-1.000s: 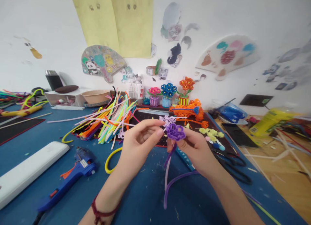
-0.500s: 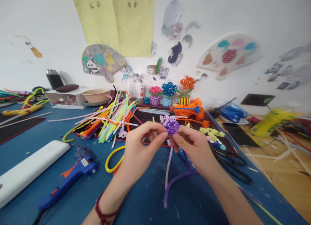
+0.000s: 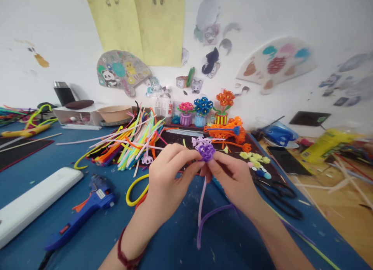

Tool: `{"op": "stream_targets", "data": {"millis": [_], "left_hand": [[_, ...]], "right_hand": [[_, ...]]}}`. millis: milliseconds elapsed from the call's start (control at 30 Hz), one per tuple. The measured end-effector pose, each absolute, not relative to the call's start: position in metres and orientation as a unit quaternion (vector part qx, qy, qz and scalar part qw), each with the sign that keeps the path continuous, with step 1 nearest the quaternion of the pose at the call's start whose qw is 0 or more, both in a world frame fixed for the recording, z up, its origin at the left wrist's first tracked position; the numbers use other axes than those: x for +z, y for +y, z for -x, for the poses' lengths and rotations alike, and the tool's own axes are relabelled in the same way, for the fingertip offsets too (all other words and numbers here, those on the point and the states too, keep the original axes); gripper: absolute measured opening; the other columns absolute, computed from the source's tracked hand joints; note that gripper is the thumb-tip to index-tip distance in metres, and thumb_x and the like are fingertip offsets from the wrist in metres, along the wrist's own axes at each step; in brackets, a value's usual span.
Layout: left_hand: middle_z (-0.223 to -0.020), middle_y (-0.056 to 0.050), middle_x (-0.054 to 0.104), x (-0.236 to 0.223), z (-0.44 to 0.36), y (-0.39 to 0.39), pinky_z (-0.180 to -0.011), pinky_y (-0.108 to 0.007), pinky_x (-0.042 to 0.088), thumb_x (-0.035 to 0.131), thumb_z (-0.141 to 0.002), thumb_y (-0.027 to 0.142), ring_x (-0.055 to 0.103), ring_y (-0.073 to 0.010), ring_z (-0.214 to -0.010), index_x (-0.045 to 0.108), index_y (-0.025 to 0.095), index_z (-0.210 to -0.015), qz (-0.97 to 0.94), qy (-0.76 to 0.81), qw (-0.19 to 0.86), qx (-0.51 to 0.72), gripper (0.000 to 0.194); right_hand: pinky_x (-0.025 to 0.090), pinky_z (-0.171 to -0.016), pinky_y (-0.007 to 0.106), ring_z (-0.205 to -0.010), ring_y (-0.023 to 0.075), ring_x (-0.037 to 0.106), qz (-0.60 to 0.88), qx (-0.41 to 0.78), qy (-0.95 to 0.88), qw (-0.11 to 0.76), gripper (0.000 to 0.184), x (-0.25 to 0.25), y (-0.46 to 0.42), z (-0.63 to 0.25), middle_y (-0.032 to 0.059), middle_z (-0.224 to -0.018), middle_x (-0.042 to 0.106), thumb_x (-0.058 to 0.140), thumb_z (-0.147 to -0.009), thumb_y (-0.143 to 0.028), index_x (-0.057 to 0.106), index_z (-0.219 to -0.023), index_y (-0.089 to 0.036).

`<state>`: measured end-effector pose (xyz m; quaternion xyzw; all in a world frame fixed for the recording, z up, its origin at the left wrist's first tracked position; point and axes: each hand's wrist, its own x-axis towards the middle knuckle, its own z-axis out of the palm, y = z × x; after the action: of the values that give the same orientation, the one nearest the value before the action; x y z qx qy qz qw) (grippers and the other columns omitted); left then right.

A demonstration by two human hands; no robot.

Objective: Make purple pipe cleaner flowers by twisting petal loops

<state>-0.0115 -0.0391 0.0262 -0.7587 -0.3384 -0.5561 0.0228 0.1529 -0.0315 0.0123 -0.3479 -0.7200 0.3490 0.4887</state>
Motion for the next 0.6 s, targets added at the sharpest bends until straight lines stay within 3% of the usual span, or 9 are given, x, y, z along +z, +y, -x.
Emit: {"op": "stream_targets", "data": {"millis": [200, 600], "left_hand": [[-0.074, -0.003, 0.066, 0.0218, 0.0103, -0.0387, -0.064, -0.025, 0.048, 0.065, -0.082, 0.011, 0.059, -0.0138, -0.07, 0.069, 0.018, -0.082, 0.755, -0.32, 0.067, -0.569, 0.008], [-0.074, -0.002, 0.069, 0.0198, 0.0097, -0.0376, -0.062, -0.021, 0.051, 0.065, -0.08, 0.006, 0.063, -0.0117, -0.068, 0.07, 0.018, -0.078, 0.751, -0.309, 0.032, -0.582, 0.013]], "right_hand": [[0.045, -0.057, 0.024, -0.058, 0.0133, 0.056, 0.35, 0.353, -0.723, 0.48, 0.032, 0.0141, -0.0346, -0.1507, 0.0005, -0.064, 0.059, 0.047, -0.095, -0.032, 0.059, -0.068, -0.018], [0.042, -0.049, 0.022, -0.049, 0.011, 0.053, 0.365, 0.372, -0.697, 0.493, 0.034, 0.0107, -0.0354, -0.1481, -0.001, -0.056, 0.059, 0.05, -0.091, -0.027, 0.058, -0.06, -0.018]]}}
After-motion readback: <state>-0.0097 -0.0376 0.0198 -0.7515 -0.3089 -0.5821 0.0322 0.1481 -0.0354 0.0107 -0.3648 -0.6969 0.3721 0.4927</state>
